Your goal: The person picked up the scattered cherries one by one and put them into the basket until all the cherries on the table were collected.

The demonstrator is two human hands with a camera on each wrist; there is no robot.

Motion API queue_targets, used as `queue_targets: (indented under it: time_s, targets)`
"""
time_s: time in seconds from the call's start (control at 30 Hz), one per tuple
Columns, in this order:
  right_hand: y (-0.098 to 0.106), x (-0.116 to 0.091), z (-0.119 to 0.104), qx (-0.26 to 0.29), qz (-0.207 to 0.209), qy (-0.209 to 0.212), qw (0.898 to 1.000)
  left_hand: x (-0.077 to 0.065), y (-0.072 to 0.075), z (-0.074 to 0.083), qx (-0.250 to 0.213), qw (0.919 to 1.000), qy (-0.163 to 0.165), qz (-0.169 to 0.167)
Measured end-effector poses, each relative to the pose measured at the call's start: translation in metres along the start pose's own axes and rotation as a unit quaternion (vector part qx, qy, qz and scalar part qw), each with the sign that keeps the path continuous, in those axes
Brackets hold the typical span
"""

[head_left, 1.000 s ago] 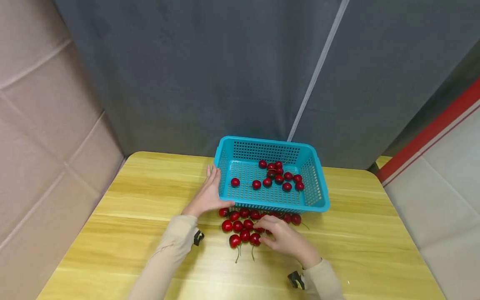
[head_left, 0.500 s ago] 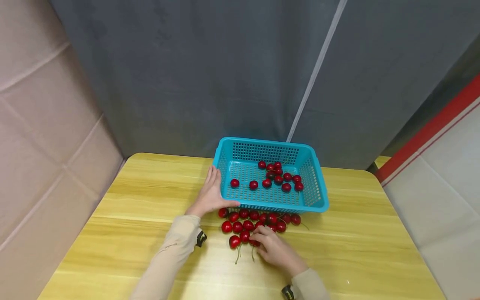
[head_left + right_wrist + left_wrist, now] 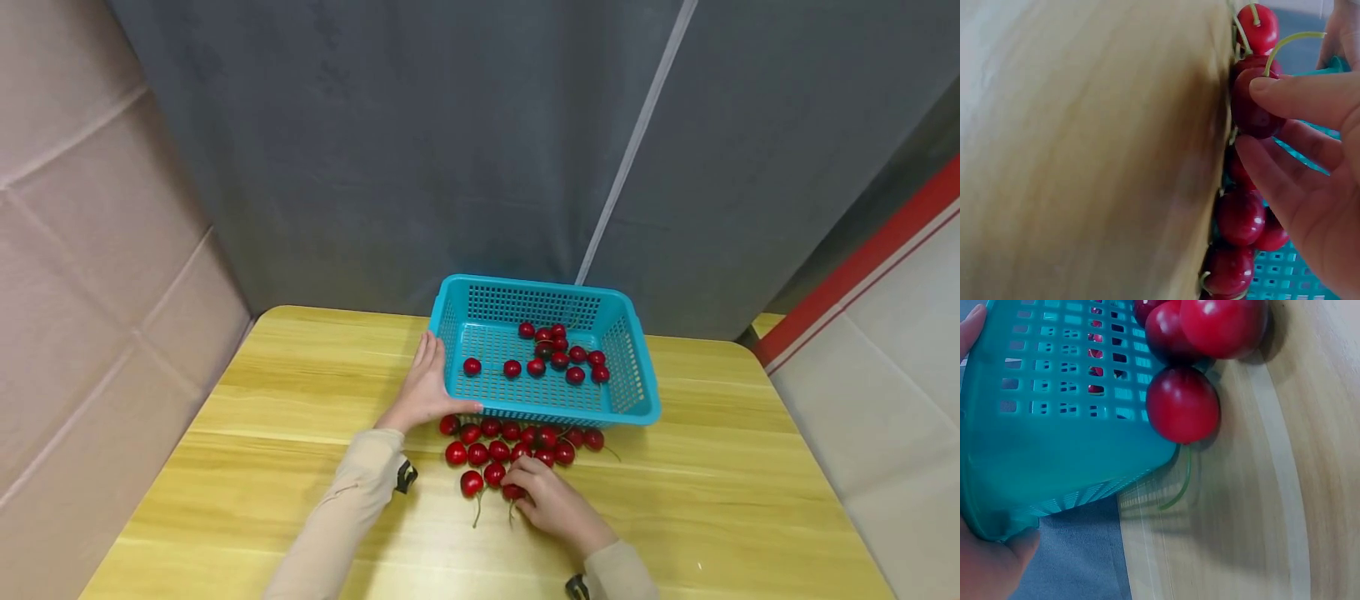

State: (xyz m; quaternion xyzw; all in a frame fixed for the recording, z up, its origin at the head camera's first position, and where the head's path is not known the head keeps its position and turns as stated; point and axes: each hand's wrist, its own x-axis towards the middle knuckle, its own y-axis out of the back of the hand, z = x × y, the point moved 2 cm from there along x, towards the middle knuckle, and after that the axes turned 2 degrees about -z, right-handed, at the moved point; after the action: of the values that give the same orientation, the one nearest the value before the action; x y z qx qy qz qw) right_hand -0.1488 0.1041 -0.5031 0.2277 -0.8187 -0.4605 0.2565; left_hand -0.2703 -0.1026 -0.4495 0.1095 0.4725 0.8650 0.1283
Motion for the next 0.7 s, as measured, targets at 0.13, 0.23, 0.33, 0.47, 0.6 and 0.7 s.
queue_targets:
  time_s: [0.13, 0.23, 0.33, 0.47, 0.6, 0.7]
  targets:
    - [0.005, -0.001, -0.003, 0.001, -0.008, -0.015, 1.000, 0.000, 0.000, 0.000, -0.002, 1.0000, -0.002, 0.003]
    - [0.010, -0.003, -0.004, -0.001, -0.005, -0.019, 1.000, 0.000, 0.000, -0.001, -0.001, 1.0000, -0.004, 0.005]
    - [0.017, -0.005, -0.005, -0.004, 0.005, -0.013, 1.000, 0.000, 0.000, -0.001, 0.000, 1.0000, -0.005, 0.008]
    - [0.027, -0.007, -0.005, -0.009, 0.020, 0.002, 1.000, 0.000, -0.001, 0.000, 0.001, 1.0000, -0.005, 0.008]
    - [0.040, -0.008, -0.005, -0.019, 0.041, 0.023, 0.999, 0.001, -0.001, -0.001, 0.004, 1.0000, -0.001, 0.005]
    - [0.054, -0.007, -0.005, -0.037, 0.063, 0.044, 0.996, 0.001, -0.001, -0.001, 0.004, 1.0000, -0.003, 0.007]
